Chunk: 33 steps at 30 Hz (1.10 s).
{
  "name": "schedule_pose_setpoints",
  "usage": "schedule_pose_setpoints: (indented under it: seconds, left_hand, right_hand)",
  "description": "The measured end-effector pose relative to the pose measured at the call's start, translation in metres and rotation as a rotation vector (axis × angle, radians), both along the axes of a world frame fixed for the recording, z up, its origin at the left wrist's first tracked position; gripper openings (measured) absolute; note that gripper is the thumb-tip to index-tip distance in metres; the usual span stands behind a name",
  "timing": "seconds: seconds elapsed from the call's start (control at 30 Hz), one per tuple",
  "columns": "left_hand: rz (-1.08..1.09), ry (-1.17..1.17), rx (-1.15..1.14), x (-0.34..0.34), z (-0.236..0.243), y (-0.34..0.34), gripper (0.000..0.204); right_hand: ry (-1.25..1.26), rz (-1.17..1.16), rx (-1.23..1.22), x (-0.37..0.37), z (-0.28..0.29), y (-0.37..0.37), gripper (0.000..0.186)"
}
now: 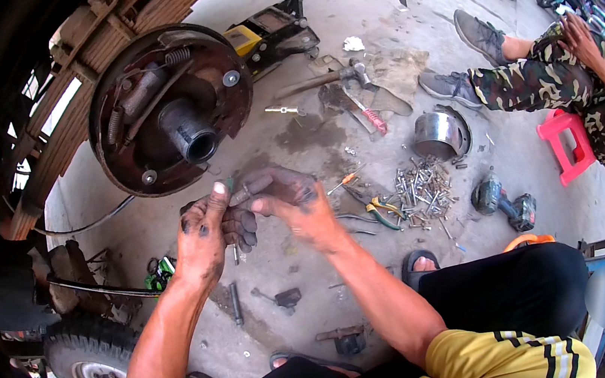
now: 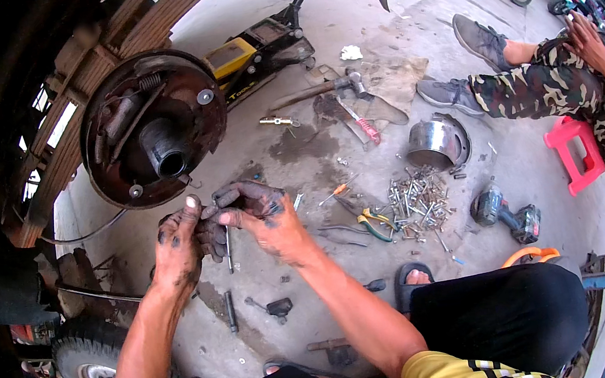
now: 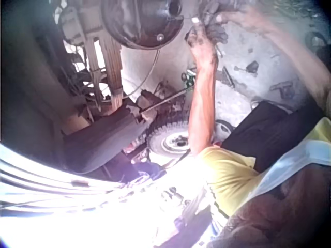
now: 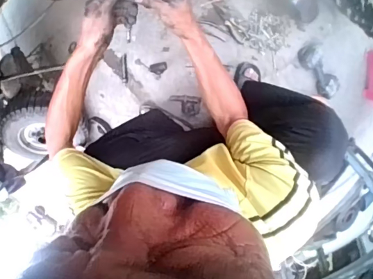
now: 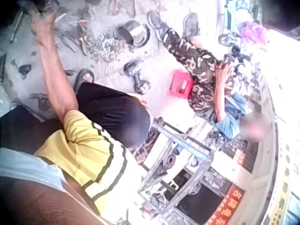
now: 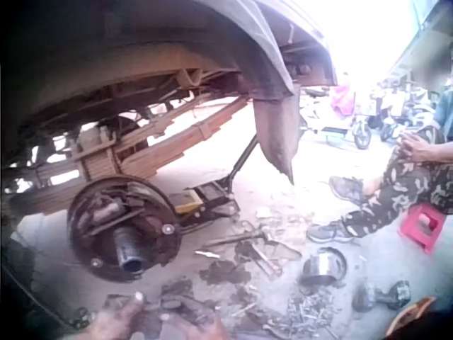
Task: The person assembles a drum brake system by hand, positioning brake pads and attaching springs and retaining clips using a screwdriver.
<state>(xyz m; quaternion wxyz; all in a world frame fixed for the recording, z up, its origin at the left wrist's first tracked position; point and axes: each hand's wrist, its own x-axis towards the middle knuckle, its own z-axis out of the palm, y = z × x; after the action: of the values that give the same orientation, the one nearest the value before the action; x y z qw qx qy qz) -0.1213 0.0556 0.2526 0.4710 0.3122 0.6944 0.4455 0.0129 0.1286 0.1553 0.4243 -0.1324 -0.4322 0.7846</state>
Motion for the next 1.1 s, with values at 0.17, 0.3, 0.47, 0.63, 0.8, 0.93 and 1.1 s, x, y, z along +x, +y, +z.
schedule_pose_setpoints:
  seconds: [0.17,0.3,0.47,0.63,0.8,0.93,1.1]
  left_hand:
    - [0.064,0.028,-0.043,-0.003,-0.010,-0.001,0.047]
    - [-0.024,0.049,-0.058,-0.007,-0.015,-0.005,0.040]
    - [-0.049,-0.108,-0.043,0.000,-0.019,0.001,0.033]
    - [-0.005,-0.231,-0.043,0.003,-0.020,0.001,0.031]
    - [0.020,-0.321,-0.009,0.001,-0.028,0.002,0.029]
    - [0.028,-0.218,-0.020,-0.009,-0.039,-0.001,0.027]
    - [0.027,-0.060,-0.012,-0.007,-0.049,0.000,0.028]
  right_hand:
    - [0.006,-0.051,-0.072,-0.001,-0.011,-0.001,0.025]
    - [-0.112,-0.075,0.008,0.004,-0.006,0.001,0.023]
    - [0.106,-0.062,-0.140,0.002,-0.015,-0.002,0.022]
    - [0.188,0.002,-0.248,-0.005,-0.021,-0.006,0.025]
    - [0.319,0.134,-0.368,-0.002,-0.025,-0.007,0.051]
    - [0.289,0.064,-0.406,-0.018,-0.034,-0.011,0.051]
    - [0.362,0.108,-0.385,-0.009,-0.032,-0.009,0.044]
